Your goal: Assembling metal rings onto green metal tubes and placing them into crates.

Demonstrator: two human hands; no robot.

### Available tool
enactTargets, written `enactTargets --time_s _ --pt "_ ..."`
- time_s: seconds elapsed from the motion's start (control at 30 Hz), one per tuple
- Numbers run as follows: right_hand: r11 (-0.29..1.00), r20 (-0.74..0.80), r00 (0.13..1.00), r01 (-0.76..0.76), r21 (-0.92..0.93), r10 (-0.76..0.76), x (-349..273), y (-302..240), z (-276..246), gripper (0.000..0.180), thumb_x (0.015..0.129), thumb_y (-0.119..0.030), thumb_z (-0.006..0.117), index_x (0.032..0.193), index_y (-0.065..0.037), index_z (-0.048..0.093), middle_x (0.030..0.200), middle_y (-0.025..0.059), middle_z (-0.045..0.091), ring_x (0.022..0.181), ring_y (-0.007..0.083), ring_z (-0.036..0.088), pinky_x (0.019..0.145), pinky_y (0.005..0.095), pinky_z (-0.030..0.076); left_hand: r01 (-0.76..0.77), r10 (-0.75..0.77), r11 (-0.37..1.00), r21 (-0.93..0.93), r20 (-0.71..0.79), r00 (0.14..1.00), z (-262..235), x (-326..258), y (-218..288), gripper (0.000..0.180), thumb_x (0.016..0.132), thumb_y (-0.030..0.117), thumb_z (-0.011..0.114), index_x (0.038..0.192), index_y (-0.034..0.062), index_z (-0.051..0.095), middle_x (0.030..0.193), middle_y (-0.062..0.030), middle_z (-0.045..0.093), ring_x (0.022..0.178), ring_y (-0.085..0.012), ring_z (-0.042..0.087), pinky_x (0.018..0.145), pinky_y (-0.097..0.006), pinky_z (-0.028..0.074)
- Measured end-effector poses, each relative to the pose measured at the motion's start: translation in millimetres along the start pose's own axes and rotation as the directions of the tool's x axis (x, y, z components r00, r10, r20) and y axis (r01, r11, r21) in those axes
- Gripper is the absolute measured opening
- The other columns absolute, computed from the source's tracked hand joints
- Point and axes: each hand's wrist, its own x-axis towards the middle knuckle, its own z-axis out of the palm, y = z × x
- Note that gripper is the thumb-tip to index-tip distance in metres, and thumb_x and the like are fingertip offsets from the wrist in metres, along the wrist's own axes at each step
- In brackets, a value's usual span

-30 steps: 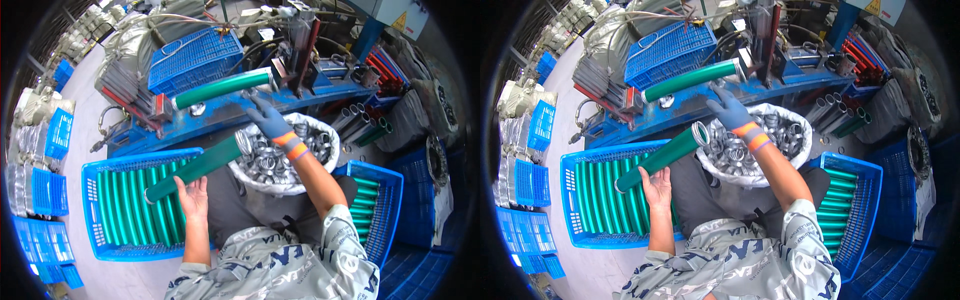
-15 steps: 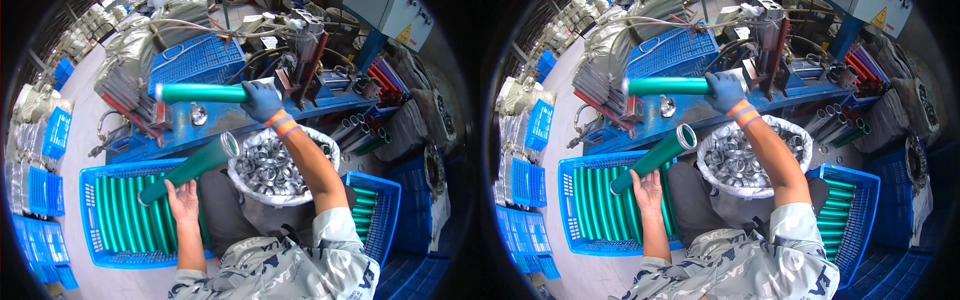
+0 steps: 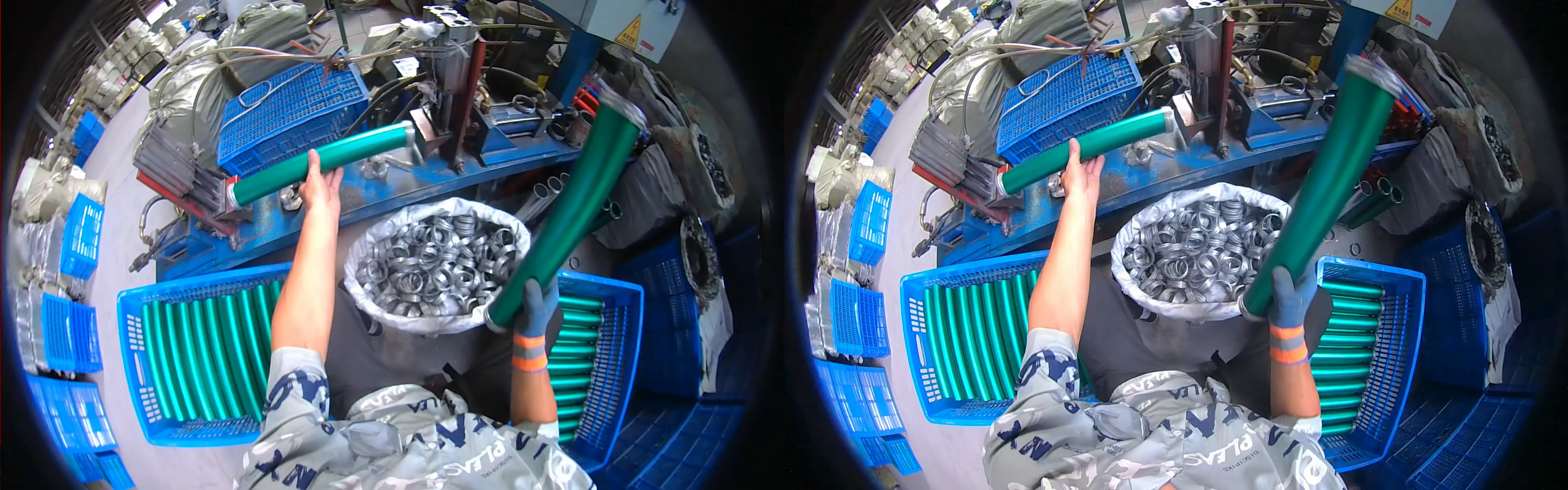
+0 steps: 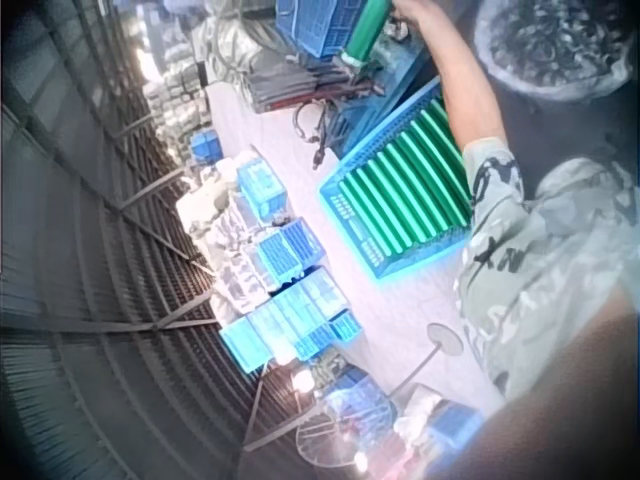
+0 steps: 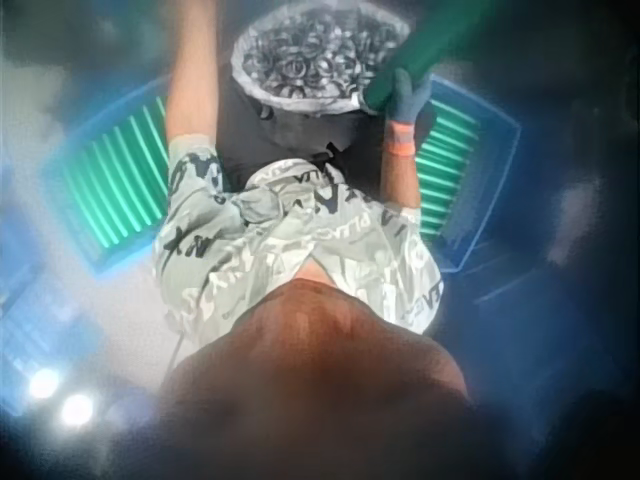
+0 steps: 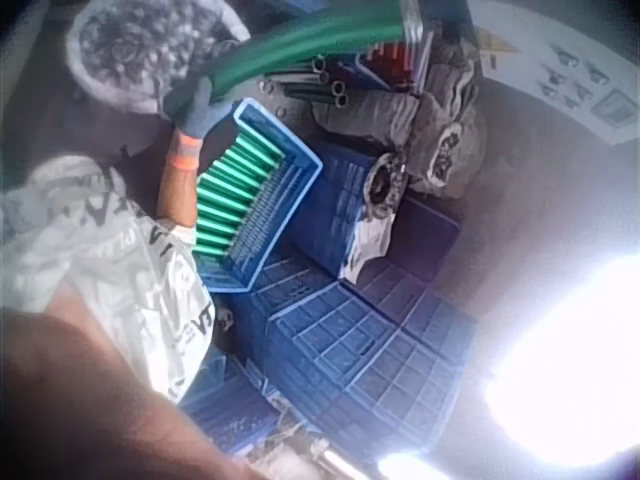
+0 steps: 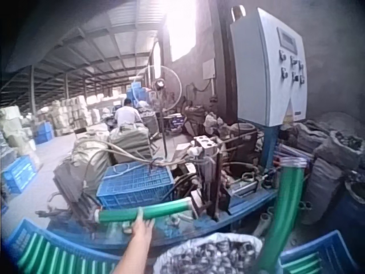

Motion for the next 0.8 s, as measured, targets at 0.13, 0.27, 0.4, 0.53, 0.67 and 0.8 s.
enactTargets --time_s 0.13,0.27,0.4,0.53,0.67,0.8 --pt "0.998 -0.045 0.999 0.027 -0.051 -0.029 -29 -21 -20 0.065 0.096 -0.035 0.088 0.143 0.003 0.063 0.114 0.0137 0.077 0.094 0.0222 0.076 0.084 0.0374 0.063 0.081 -0.081 0.997 0.0 -0.095 0.992 -15 43 -21 0.072 0.105 0.039 0.089 0.155 -0.0008 0.056 0.152 -0.0225 0.067 0.143 -0.0416 0.067 0.125 -0.063 0.053" --pt "0.998 -0.04 0.999 0.007 -0.069 -0.01 -38 -22 -24 0.071 0.092 -0.051 0.093 0.132 0.001 0.065 0.107 0.0136 0.075 0.089 0.0231 0.076 0.08 0.0386 0.064 0.139 -0.136 0.99 0.024 -0.081 0.987 -23 49 -27 0.082 0.104 0.052 0.086 0.159 0.0 0.054 0.161 -0.0267 0.058 0.153 -0.0432 0.058 0.13 -0.062 0.049" --pt "0.998 -0.054 0.999 0.0 -0.061 -0.003 -44 -20 -27 0.075 0.093 -0.053 0.092 0.134 0.002 0.064 0.106 0.0147 0.075 0.086 0.0236 0.076 0.077 0.0376 0.064 0.246 -0.246 0.96 0.132 -0.02 0.969 -14 36 -34 0.09 0.104 0.06 0.083 0.161 -0.0017 0.052 0.165 -0.0346 0.055 0.157 -0.0503 0.054 0.131 -0.065 0.044" --pt "0.997 -0.081 0.995 -0.055 -0.057 0.05 -52 -19 -1 0.071 0.096 -0.059 0.088 0.127 0.002 0.068 0.106 0.0148 0.077 0.085 0.0247 0.077 0.077 0.0382 0.065 0.194 -0.185 0.959 0.208 -0.058 0.981 -32 42 -20 0.088 0.107 0.061 0.078 0.163 -0.0021 0.052 0.16 -0.0354 0.061 0.149 -0.0514 0.063 0.125 -0.068 0.049" --pt "0.997 -0.047 0.997 -0.069 -0.041 0.067 -57 -14 -11 0.067 0.098 -0.056 0.086 0.128 0.002 0.068 0.108 0.0159 0.077 0.087 0.0257 0.078 0.076 0.0388 0.066 0.209 -0.205 0.95 0.233 -0.042 0.978 -36 45 -21 0.087 0.107 0.061 0.078 0.161 -0.0037 0.054 0.157 -0.0342 0.064 0.146 -0.0506 0.066 0.124 -0.067 0.051" --pt "0.995 -0.055 0.994 -0.093 -0.019 0.092 -62 -17 -16 0.064 0.099 -0.053 0.085 0.128 0.002 0.068 0.11 0.0167 0.077 0.088 0.0252 0.079 0.076 0.0388 0.066 0.2 -0.195 0.95 0.238 -0.046 0.98 -29 42 -30 0.086 0.108 0.061 0.078 0.158 -0.0052 0.056 0.155 -0.0337 0.065 0.145 -0.0501 0.066 0.124 -0.066 0.051"
